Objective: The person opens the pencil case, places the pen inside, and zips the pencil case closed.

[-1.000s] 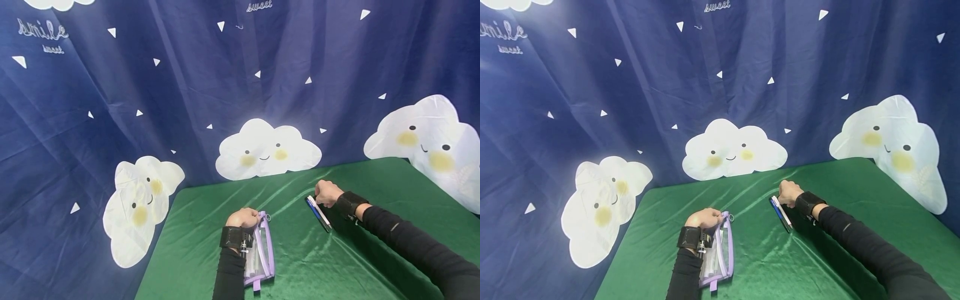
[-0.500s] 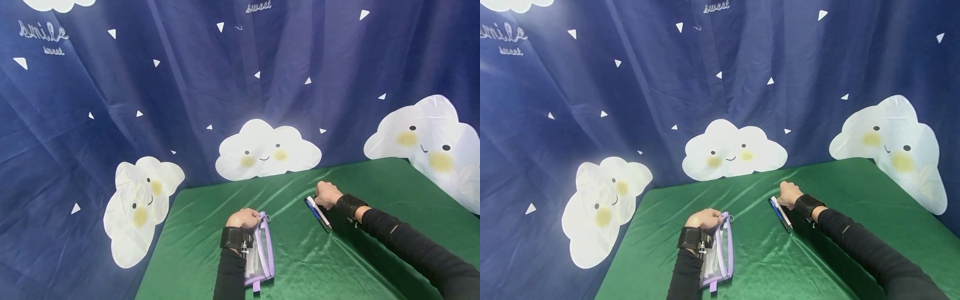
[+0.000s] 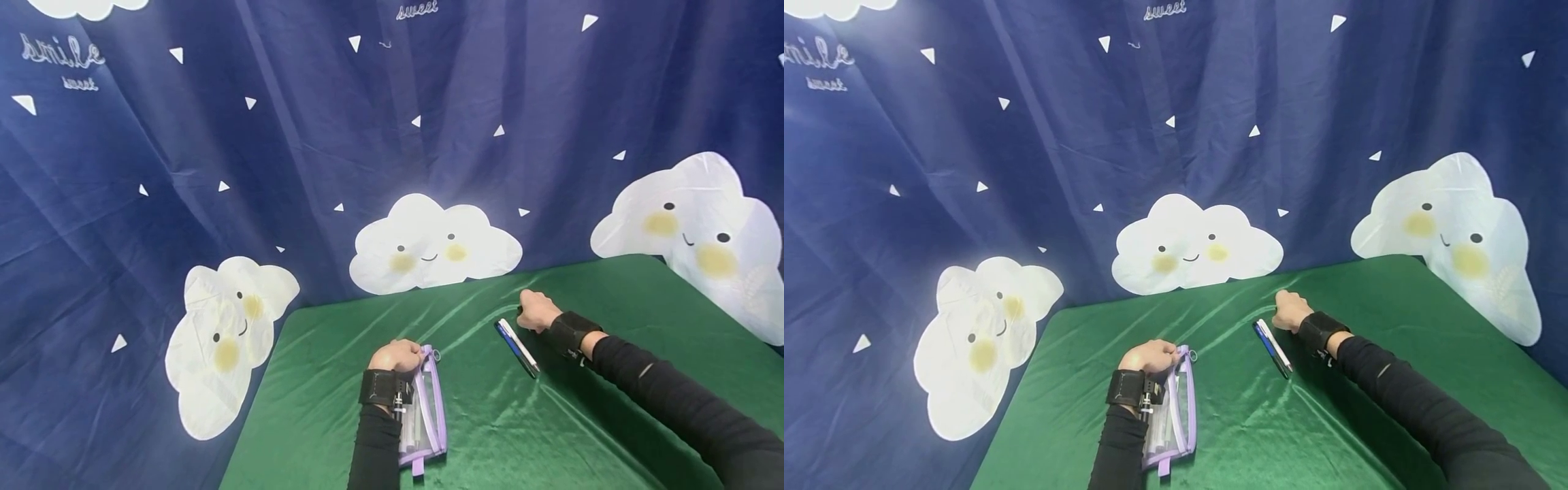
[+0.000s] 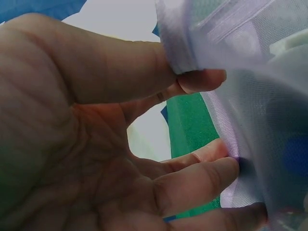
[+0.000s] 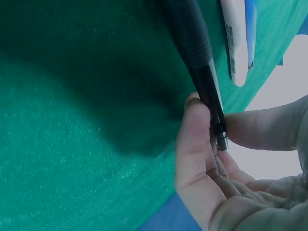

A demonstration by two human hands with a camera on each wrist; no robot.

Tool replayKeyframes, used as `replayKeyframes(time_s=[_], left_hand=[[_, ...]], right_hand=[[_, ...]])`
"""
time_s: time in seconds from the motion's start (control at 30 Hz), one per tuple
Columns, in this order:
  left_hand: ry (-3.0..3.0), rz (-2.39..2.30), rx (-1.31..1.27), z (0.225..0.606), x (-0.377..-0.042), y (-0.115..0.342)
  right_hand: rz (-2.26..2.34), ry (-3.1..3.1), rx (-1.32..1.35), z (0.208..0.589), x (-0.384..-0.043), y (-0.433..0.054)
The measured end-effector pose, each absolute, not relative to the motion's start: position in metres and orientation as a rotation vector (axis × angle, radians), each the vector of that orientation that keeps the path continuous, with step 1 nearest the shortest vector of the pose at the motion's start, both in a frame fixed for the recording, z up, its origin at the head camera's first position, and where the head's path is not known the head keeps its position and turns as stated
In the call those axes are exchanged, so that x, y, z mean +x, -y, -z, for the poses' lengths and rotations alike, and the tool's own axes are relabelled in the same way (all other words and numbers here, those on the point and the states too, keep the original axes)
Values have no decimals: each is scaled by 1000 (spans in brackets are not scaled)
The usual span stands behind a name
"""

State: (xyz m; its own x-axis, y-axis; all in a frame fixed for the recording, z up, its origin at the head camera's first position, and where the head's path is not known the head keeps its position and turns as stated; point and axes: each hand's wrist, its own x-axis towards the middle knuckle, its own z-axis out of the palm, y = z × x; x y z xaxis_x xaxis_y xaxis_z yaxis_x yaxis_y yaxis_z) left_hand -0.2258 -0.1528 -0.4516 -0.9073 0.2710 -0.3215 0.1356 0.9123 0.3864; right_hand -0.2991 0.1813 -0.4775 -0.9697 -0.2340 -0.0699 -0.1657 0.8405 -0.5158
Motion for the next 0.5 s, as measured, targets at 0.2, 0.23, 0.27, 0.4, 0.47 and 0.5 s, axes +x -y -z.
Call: replayKeyframes(time_s=[0.2, 0.23, 0.27, 0.4, 0.47, 0.5], left_hand=[[-2707, -485, 308, 452, -225, 153], [-2708, -481, 312, 452, -225, 153], [-2708, -483, 314, 453, -225, 153], [-2708, -492, 318, 453, -226, 154], [-2707, -494, 317, 452, -226, 154], [-2708, -488, 317, 452, -226, 154]], right_hand=[[825, -2901, -301, 468, -299, -184], [832, -2910, -303, 466, -300, -184], [839, -2920, -305, 464, -300, -184], [879, -2978, -320, 457, -303, -182], [906, -3004, -330, 454, -303, -180], [917, -3014, -334, 453, -303, -179]])
